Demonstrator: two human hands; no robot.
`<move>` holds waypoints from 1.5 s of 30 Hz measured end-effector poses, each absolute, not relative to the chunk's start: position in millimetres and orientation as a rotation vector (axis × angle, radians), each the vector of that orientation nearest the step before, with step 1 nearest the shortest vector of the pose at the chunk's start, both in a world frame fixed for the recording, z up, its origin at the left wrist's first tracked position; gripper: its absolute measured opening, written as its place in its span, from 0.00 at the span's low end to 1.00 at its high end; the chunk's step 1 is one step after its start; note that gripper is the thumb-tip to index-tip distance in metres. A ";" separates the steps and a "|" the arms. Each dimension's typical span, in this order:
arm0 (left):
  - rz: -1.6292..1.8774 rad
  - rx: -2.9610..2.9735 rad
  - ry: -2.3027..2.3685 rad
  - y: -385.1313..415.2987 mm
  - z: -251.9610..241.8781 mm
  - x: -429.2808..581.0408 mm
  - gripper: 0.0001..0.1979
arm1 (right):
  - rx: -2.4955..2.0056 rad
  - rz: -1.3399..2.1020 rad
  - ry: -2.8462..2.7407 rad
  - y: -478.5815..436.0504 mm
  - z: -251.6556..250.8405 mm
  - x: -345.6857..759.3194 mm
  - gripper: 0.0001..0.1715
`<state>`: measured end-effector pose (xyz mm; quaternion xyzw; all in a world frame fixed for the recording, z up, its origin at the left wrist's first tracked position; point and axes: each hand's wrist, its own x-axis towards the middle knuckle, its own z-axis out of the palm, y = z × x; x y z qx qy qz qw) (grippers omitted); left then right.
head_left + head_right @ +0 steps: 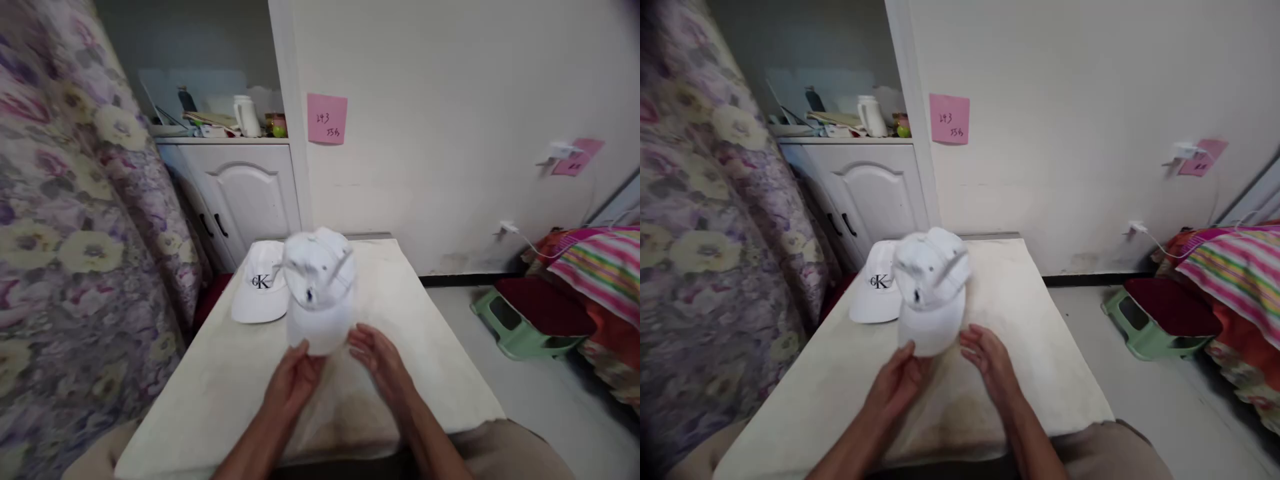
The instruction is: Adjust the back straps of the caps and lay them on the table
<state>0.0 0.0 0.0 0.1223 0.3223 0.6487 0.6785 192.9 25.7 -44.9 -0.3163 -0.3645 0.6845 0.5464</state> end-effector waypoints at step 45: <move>1.385 1.509 1.070 58.5 103.0 -11.8 0.20 | -0.562 1.480 -1.309 63.4 53.1 284.1 0.15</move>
